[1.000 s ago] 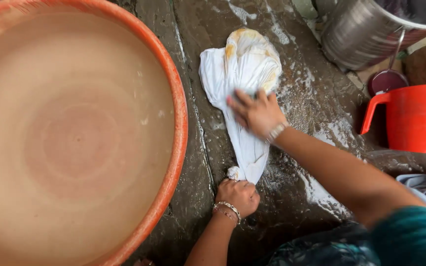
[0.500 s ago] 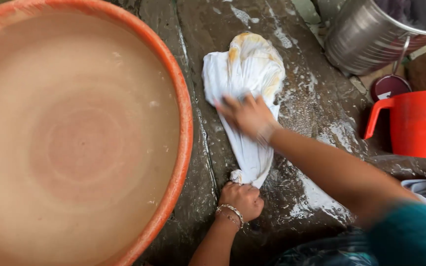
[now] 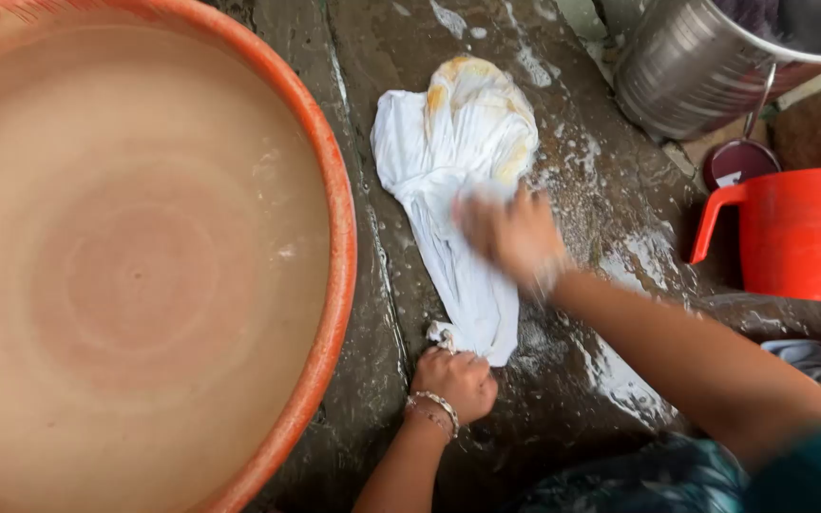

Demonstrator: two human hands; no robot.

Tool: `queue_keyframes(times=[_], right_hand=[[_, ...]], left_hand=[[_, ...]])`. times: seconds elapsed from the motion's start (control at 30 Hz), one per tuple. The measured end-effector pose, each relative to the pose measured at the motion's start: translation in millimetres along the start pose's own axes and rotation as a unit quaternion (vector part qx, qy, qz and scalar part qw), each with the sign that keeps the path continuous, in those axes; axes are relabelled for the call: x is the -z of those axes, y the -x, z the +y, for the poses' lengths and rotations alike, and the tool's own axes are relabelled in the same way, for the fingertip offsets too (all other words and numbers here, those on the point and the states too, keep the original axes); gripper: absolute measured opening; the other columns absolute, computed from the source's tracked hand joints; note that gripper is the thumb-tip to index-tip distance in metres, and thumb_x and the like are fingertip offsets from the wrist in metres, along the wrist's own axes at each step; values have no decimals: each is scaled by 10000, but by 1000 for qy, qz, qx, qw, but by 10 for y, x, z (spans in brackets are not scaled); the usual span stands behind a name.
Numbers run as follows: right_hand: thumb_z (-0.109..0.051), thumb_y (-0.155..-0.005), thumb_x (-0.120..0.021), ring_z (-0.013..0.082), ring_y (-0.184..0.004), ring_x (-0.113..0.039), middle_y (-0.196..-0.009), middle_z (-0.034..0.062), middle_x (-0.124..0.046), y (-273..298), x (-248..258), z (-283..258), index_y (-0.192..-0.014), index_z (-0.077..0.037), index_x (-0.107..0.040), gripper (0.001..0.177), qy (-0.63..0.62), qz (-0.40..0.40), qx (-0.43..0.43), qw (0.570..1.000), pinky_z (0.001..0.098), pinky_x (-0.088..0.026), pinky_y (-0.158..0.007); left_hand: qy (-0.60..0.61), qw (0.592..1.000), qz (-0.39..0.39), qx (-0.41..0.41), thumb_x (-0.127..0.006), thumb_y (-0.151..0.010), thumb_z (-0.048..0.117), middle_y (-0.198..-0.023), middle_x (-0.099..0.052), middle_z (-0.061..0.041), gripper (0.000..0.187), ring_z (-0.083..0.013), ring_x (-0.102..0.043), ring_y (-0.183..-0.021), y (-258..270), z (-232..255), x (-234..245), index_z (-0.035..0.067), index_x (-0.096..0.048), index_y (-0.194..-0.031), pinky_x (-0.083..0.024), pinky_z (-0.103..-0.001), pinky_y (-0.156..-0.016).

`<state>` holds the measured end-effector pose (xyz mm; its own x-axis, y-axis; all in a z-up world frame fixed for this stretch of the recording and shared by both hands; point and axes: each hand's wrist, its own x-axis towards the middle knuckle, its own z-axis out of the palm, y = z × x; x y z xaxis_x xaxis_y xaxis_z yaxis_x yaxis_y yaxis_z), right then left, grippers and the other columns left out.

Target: Washing a white garment by hand using a scrub brush and water in a basin.

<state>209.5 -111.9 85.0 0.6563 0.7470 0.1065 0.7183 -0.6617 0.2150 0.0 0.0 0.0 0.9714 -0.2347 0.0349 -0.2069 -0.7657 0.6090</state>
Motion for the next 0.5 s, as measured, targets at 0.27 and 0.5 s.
queue_keyframes(times=[0.27, 0.5], right_hand=[[-360, -965, -529, 426, -1035, -628, -1517, 68, -467, 337, -49, -217, -1537, -338, -400, 586, -40, -104, -44, 993, 598, -448, -863], [-469, -1131, -323, 240, -906, -638, -1123, 111, -660, 139, 755, -157, -1553, -243, -415, 487, -131, -334, 7, 933, 406, -485, -906]], left_hand=[[-6, 998, 67, -22, -633, -745, 194, -629, -668, -95, 167, -299, -630, -526, -31, 44, 60, 95, -664, -613, -525, -460, -614], [-14, 997, 73, -32, -645, -753, 196, -619, -656, -102, 162, -305, -623, -524, -19, 73, 77, 93, -662, -629, -535, -458, -624]])
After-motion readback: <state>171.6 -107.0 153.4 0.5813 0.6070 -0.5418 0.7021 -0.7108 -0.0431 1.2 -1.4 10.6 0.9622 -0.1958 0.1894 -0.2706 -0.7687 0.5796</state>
